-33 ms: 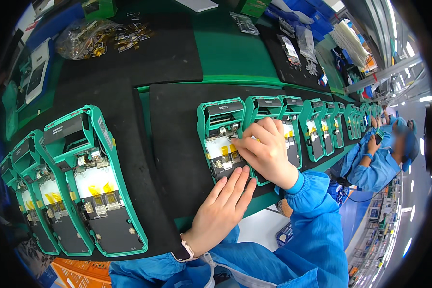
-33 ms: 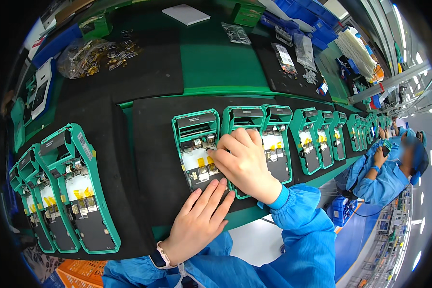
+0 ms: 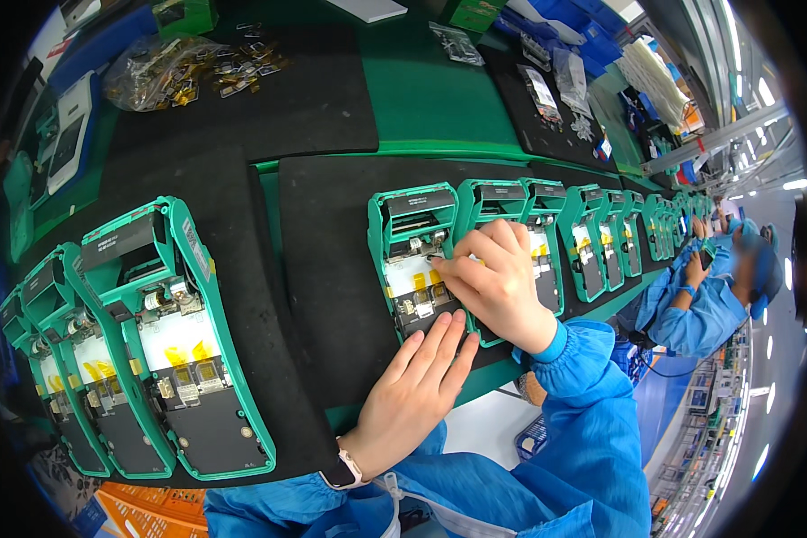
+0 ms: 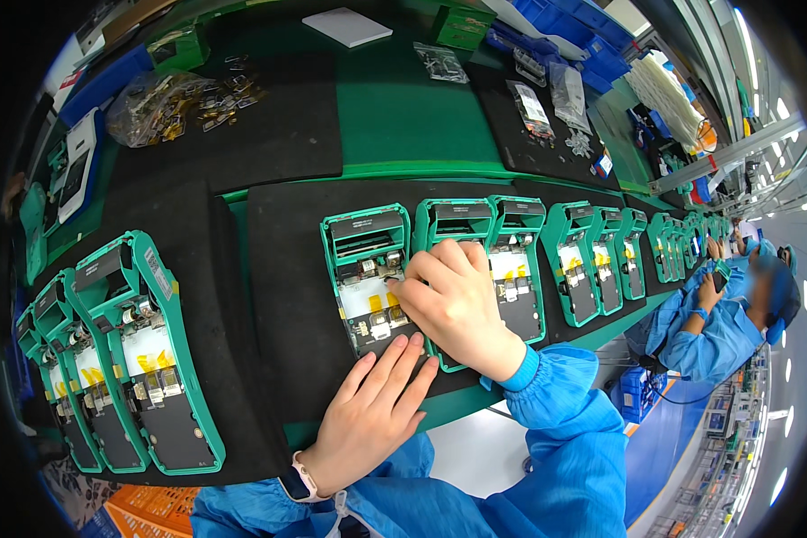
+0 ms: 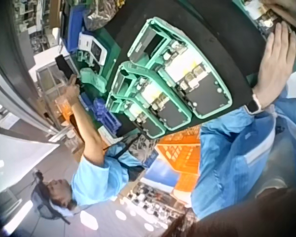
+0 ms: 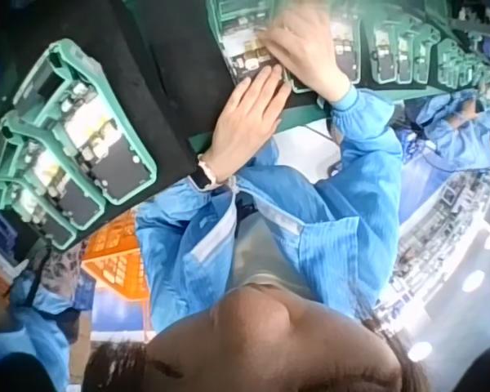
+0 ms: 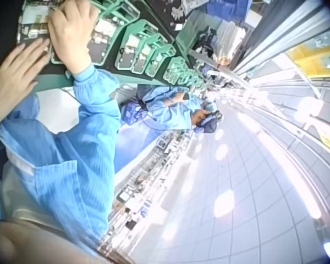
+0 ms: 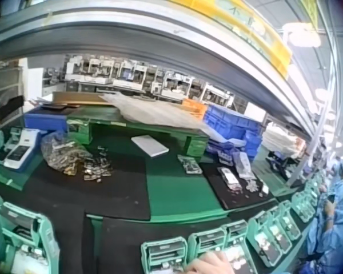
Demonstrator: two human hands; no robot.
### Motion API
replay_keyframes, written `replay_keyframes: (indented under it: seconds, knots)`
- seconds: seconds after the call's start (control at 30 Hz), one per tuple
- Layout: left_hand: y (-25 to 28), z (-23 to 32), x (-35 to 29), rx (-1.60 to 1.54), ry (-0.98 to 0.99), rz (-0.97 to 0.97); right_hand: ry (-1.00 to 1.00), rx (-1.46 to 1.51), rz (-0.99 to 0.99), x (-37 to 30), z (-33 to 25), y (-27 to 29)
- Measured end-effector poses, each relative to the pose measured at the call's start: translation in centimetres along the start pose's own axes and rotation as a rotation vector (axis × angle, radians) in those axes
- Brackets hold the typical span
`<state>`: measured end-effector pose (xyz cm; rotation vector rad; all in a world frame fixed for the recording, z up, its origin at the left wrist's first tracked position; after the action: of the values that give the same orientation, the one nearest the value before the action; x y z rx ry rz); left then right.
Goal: Assembling electronic components into chassis and managing batches on an assembly line.
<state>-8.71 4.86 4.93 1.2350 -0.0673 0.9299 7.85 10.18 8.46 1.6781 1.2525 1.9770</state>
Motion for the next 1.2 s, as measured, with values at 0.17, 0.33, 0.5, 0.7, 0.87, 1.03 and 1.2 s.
replay_keyframes:
  seconds: [0.17, 0.33, 0.5, 0.7, 0.87, 1.03, 1.2]
  knots:
    - [0.0, 0.0, 0.0, 0.009, -0.002, 0.003, -0.005, -0.015, -0.021, -0.2, 0.1, 0.0]
    - [0.0, 0.0, 0.0, 0.013, -0.001, 0.003, -0.081, 0.013, -0.077, 0.1, 0.0, 0.1]
    - [0.0, 0.0, 0.0, 0.013, -0.010, -0.007, -0.137, 0.057, -0.130, 0.6, 0.2, 0.2]
    - [0.0, 0.0, -0.1, 0.008, -0.010, 0.000, -0.237, 0.044, -0.109, 0.3, 0.0, 0.1]
    - [0.1, -0.1, -0.1, 0.006, -0.012, -0.008, -0.242, 0.005, -0.129, 0.3, -0.2, 0.2]
    - [0.0, -0.1, -0.1, 0.008, -0.018, -0.006, -0.275, -0.009, -0.080, -0.2, -0.4, -0.3]
    - [0.1, -0.1, -0.1, -0.002, -0.017, -0.007, -0.278, -0.003, -0.007, -0.5, -0.5, -0.6]
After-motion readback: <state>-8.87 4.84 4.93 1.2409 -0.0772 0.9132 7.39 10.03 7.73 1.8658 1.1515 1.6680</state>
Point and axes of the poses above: each hand's wrist, its own x-axis towards the middle knuckle, its own y-axis out of the back of the hand, z = x × y, the point moved 2 cm from there along x, towards the middle knuckle, and after that the axes turned 15 degrees about z, right-handed, at the moved point
